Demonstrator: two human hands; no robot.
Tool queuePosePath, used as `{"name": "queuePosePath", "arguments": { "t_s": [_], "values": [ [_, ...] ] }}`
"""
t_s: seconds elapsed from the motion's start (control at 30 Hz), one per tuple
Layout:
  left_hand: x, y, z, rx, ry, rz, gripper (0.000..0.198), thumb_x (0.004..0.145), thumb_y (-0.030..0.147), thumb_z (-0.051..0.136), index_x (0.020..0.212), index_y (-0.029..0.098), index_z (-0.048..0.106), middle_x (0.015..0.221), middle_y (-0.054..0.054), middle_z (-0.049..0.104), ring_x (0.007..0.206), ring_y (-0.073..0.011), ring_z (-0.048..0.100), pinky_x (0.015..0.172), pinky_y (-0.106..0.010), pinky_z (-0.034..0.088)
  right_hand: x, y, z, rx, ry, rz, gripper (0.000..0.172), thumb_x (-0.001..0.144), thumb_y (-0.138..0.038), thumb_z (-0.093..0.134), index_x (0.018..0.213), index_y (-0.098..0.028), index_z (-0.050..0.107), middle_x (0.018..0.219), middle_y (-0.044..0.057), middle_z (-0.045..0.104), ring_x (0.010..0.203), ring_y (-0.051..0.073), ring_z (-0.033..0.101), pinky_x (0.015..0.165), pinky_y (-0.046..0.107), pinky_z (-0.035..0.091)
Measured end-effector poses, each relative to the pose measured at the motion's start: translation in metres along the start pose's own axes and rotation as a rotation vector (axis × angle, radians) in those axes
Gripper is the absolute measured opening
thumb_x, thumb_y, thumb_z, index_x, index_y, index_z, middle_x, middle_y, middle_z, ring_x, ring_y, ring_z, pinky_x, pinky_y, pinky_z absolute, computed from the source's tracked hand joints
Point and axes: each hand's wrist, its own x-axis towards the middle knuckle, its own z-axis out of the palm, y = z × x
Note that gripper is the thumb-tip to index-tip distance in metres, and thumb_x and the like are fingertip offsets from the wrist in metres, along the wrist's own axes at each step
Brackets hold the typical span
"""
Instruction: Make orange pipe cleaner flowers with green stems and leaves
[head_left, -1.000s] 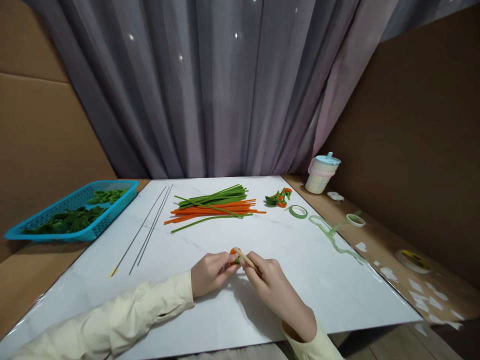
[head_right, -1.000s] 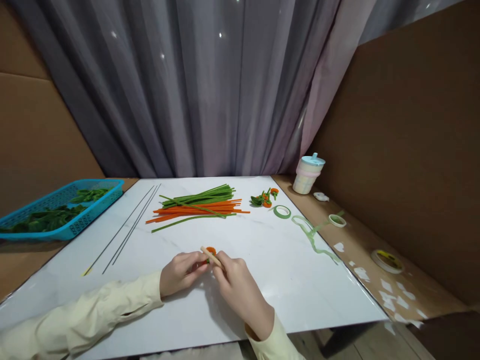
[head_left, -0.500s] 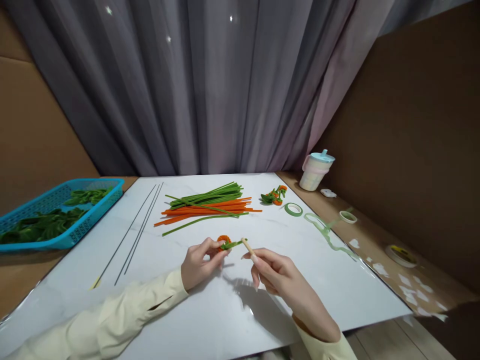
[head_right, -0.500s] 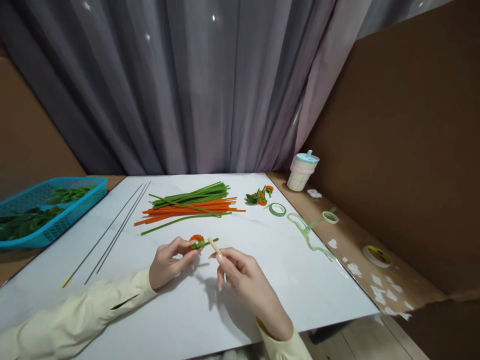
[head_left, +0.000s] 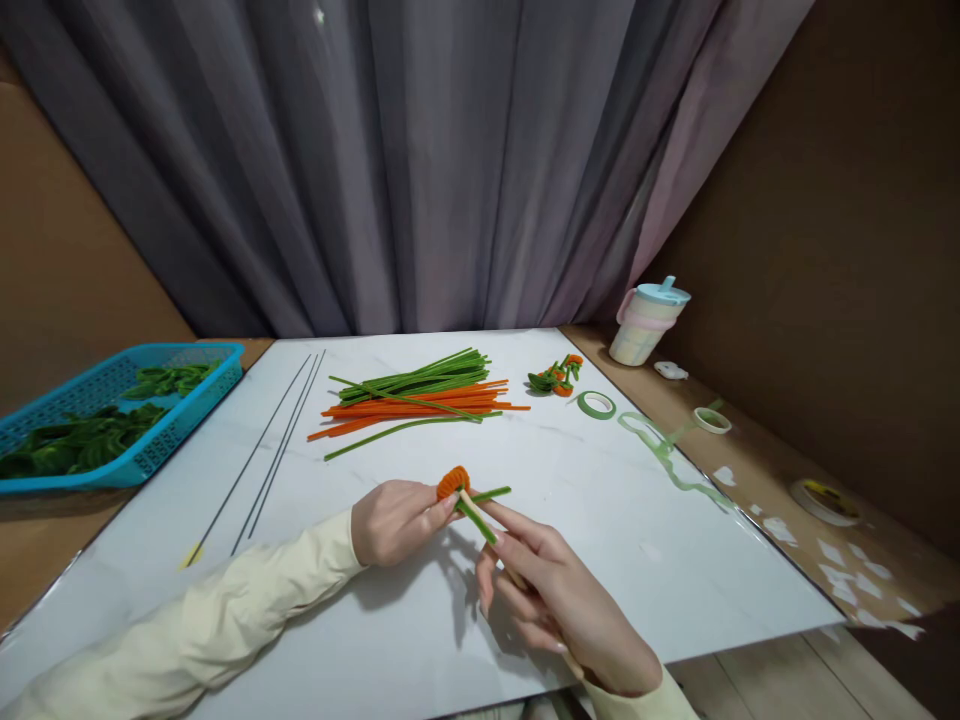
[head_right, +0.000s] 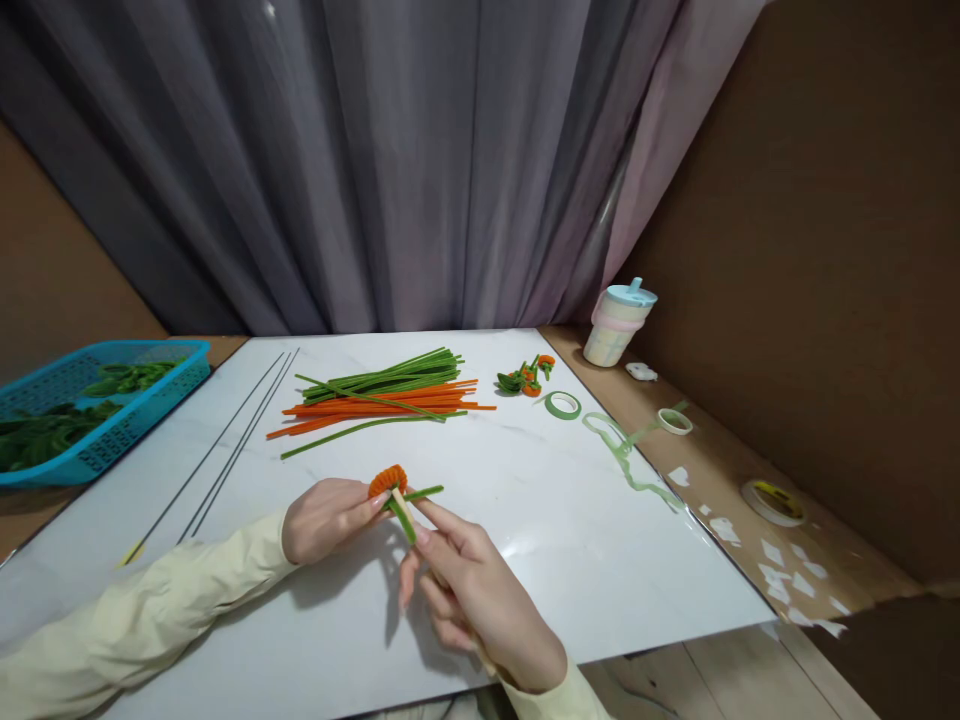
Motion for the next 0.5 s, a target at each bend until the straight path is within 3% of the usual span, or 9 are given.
{"name": "queuePosePath", "arguments": {
  "t_s": [0.13, 0.27, 0.37, 0.5],
  "values": [
    [-0.009, 0.003, 0.003, 0.002, -0.114, -0.007, 0.021, 0.092, 0.015, 0.03, 0.106, 0.016, 0.046, 0.055, 0.002, 0.052, 0.047, -0.0125, 0.048, 0.046, -0.023, 0.036, 0.001, 0.001, 0.005, -0.008, -0.003, -0.021, 0.049, 0.086, -0.042, 0.052, 0.13, -0.021, 0.045, 0.066, -0.002, 0.057, 0.031, 0.0, 0.023, 0.027, 0.013, 0.033],
    [-0.015, 0.003, 0.006, -0.042, -0.217, -0.079, 0.02, 0.093, 0.02, 0.032, 0.095, 0.017, 0.052, 0.057, 0.001, 0.051, 0.047, -0.0109, 0.047, 0.046, -0.022, 0.036, 0.001, 0.006, 0.01, -0.066, 0.029, -0.03, 0.043, 0.086, -0.045, 0.051, 0.118, -0.016, 0.055, 0.044, -0.01, 0.039, 0.026, 0.001, 0.022, 0.027, 0.013, 0.032],
    [-0.014, 0.003, 0.006, -0.018, -0.128, -0.021, 0.018, 0.093, 0.02, 0.033, 0.103, 0.017, 0.048, 0.058, 0.001, 0.051, 0.047, -0.0119, 0.046, 0.047, -0.022, 0.037, 0.0, 0.008, 0.015, -0.062, 0.078, -0.032, 0.04, 0.087, -0.044, 0.052, 0.113, -0.015, 0.057, 0.039, -0.013, 0.028, 0.026, 0.001, 0.016, 0.025, 0.011, 0.025],
    [-0.009, 0.006, 0.007, 0.048, -0.034, 0.01, 0.023, 0.092, 0.017, 0.028, 0.11, 0.015, 0.042, 0.057, 0.001, 0.051, 0.048, -0.0137, 0.047, 0.046, -0.025, 0.037, -0.003, 0.009, 0.017, -0.016, 0.071, -0.036, 0.041, 0.087, -0.043, 0.052, 0.116, -0.015, 0.055, 0.038, -0.013, 0.031, 0.024, 0.001, 0.016, 0.025, 0.012, 0.025]
  ]
}}
